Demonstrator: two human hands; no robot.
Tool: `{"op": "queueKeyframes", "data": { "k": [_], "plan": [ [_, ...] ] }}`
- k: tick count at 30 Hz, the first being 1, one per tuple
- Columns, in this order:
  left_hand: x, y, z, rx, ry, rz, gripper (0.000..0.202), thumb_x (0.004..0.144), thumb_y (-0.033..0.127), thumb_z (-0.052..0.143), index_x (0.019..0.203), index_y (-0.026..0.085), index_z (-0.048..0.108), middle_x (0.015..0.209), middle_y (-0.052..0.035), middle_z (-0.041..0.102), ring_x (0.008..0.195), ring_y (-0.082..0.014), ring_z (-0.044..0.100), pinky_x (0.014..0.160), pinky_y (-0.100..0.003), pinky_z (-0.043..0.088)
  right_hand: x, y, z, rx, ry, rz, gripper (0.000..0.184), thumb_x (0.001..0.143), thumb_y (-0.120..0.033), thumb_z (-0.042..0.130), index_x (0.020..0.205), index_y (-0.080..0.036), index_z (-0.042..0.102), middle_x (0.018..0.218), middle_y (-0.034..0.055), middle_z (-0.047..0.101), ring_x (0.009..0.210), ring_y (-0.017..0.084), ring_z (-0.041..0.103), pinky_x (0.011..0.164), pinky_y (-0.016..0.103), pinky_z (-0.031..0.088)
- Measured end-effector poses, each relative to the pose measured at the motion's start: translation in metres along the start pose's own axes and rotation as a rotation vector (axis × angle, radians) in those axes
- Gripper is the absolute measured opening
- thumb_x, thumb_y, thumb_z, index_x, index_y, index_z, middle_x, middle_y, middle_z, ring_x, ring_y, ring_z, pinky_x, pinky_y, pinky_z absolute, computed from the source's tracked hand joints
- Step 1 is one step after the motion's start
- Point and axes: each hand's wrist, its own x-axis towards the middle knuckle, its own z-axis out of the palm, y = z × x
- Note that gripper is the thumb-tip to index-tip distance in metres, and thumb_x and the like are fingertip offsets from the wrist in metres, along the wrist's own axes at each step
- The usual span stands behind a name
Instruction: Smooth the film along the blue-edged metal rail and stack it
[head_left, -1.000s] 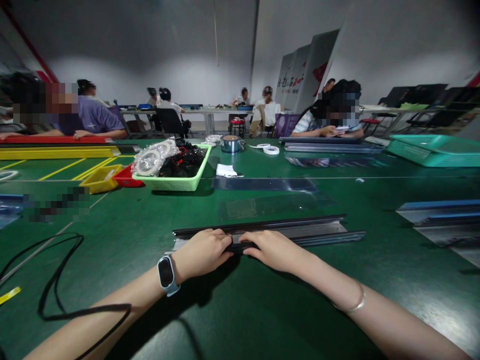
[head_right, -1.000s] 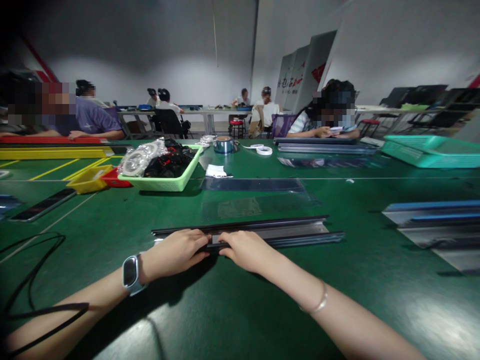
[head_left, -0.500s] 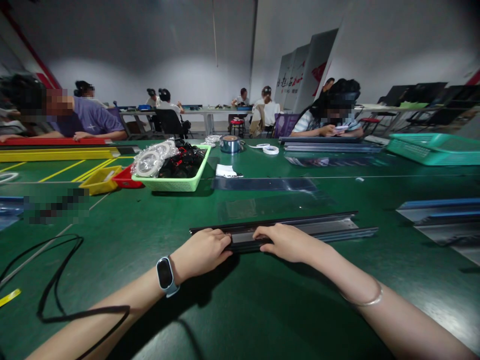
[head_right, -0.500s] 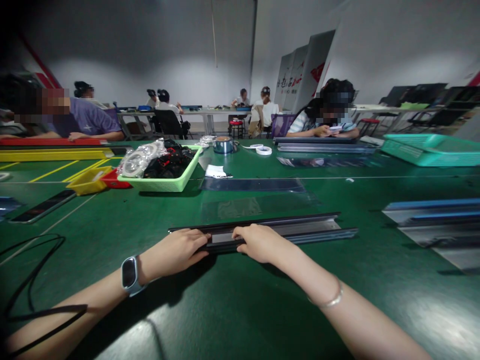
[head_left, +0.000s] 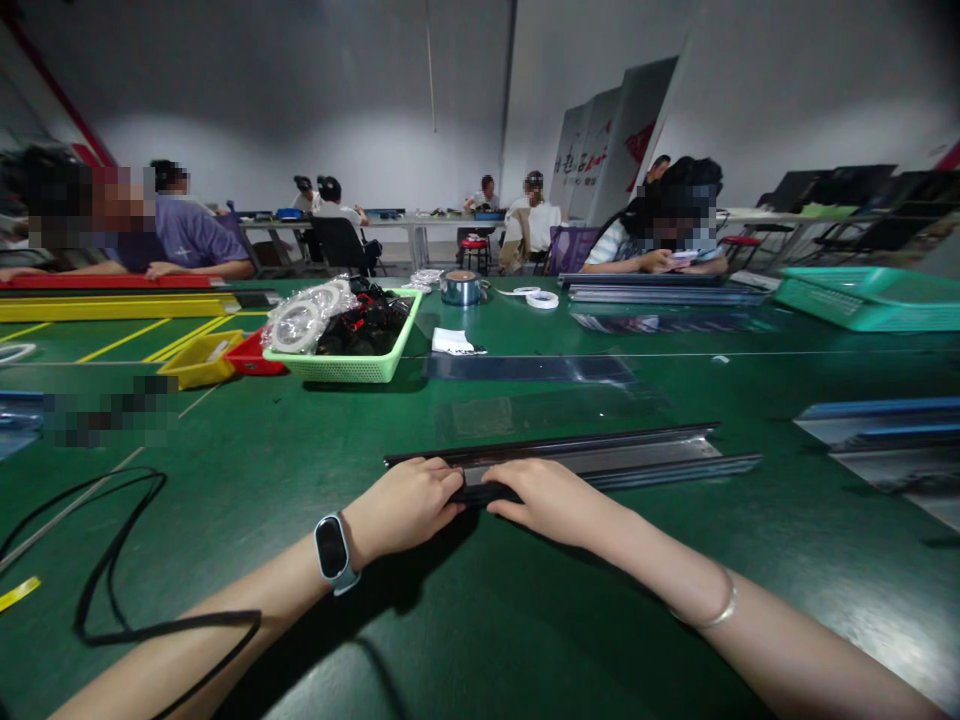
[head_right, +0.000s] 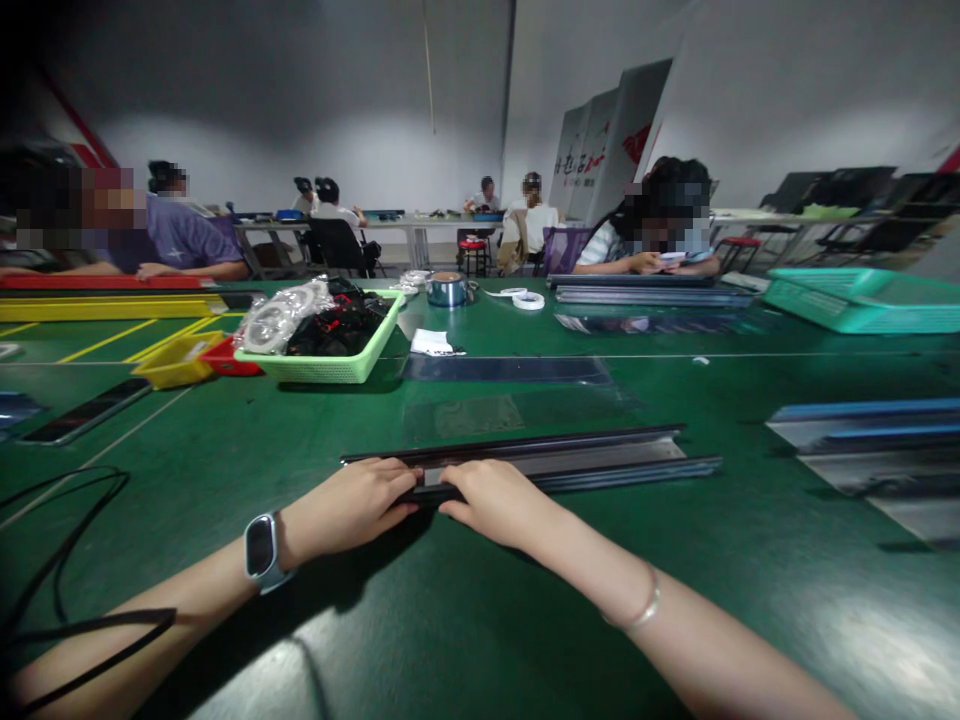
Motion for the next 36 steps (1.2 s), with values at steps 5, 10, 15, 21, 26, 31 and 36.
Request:
{"op": "queueKeyframes", "data": {
  "k": [5, 10, 15, 21, 26, 31, 36],
  "plan": [
    [0.000, 0.000, 0.000, 0.006, 0.004, 0.003, 0.020, 0.090, 0.029, 0.048, 0.101, 0.015, 0.057, 0.097, -0.0070, 0.064, 0.093, -0.0203, 0.060, 0.086, -0.035, 0.047, 0.001, 0.002, -0.002, -0.026, -0.029, 0.074, 0.024, 0.087, -0.034, 0.055, 0.106, -0.022, 0.062, 0.100, 0.0068, 0.069, 0.094, 0.023, 0.064, 0.080, 0.031, 0.044],
    [0.000, -0.001, -0.001, 0.013, 0.006, 0.004, 0.020, 0.090, 0.029, 0.048, 0.100, 0.015, 0.057, 0.097, -0.0070, 0.064, 0.093, -0.0206, 0.061, 0.086, -0.036, 0.048, 0.001, 0.003, -0.003, -0.011, -0.034, 0.084, 0.026, 0.087, -0.037, 0.055, 0.107, -0.023, 0.062, 0.099, 0.0061, 0.069, 0.092, 0.023, 0.064, 0.078, 0.030, 0.044],
    [0.000, -0.001, -0.001, 0.005, 0.002, 0.009, 0.021, 0.091, 0.030, 0.046, 0.102, 0.016, 0.056, 0.099, -0.0070, 0.064, 0.095, -0.0204, 0.060, 0.088, -0.036, 0.047, 0.000, 0.004, -0.006, -0.016, -0.043, 0.092, 0.024, 0.087, -0.038, 0.054, 0.105, -0.024, 0.063, 0.097, 0.0052, 0.070, 0.089, 0.022, 0.065, 0.073, 0.029, 0.044],
    [-0.002, -0.002, 0.001, 0.003, 0.011, 0.012, 0.023, 0.091, 0.031, 0.046, 0.106, 0.016, 0.055, 0.100, -0.0073, 0.063, 0.096, -0.0204, 0.060, 0.088, -0.036, 0.047, -0.002, 0.005, -0.011, -0.051, -0.062, 0.097, 0.023, 0.086, -0.036, 0.055, 0.105, -0.024, 0.062, 0.096, 0.0042, 0.070, 0.088, 0.023, 0.065, 0.071, 0.029, 0.044],
    [-0.001, -0.003, 0.002, 0.004, 0.010, 0.023, 0.023, 0.091, 0.031, 0.047, 0.104, 0.015, 0.056, 0.099, -0.0076, 0.064, 0.096, -0.0206, 0.060, 0.088, -0.035, 0.047, -0.003, 0.007, -0.014, -0.081, -0.100, 0.134, 0.025, 0.084, -0.035, 0.057, 0.106, -0.024, 0.061, 0.097, 0.0049, 0.069, 0.087, 0.023, 0.065, 0.070, 0.029, 0.044],
    [0.000, -0.001, 0.000, 0.020, -0.001, 0.024, 0.024, 0.091, 0.033, 0.045, 0.105, 0.016, 0.055, 0.100, -0.0075, 0.064, 0.094, -0.0213, 0.061, 0.086, -0.037, 0.048, -0.005, 0.009, -0.019, -0.088, -0.115, 0.149, 0.026, 0.083, -0.036, 0.058, 0.107, -0.026, 0.061, 0.096, 0.0043, 0.069, 0.087, 0.024, 0.065, 0.069, 0.029, 0.044],
    [0.000, -0.001, 0.000, 0.017, 0.009, 0.021, 0.024, 0.091, 0.032, 0.045, 0.105, 0.015, 0.056, 0.098, -0.0073, 0.064, 0.094, -0.0209, 0.060, 0.087, -0.036, 0.048, -0.007, 0.006, -0.020, -0.086, -0.095, 0.123, 0.026, 0.083, -0.036, 0.058, 0.106, -0.023, 0.062, 0.094, 0.0052, 0.070, 0.084, 0.025, 0.065, 0.068, 0.030, 0.046]
  ]
}}
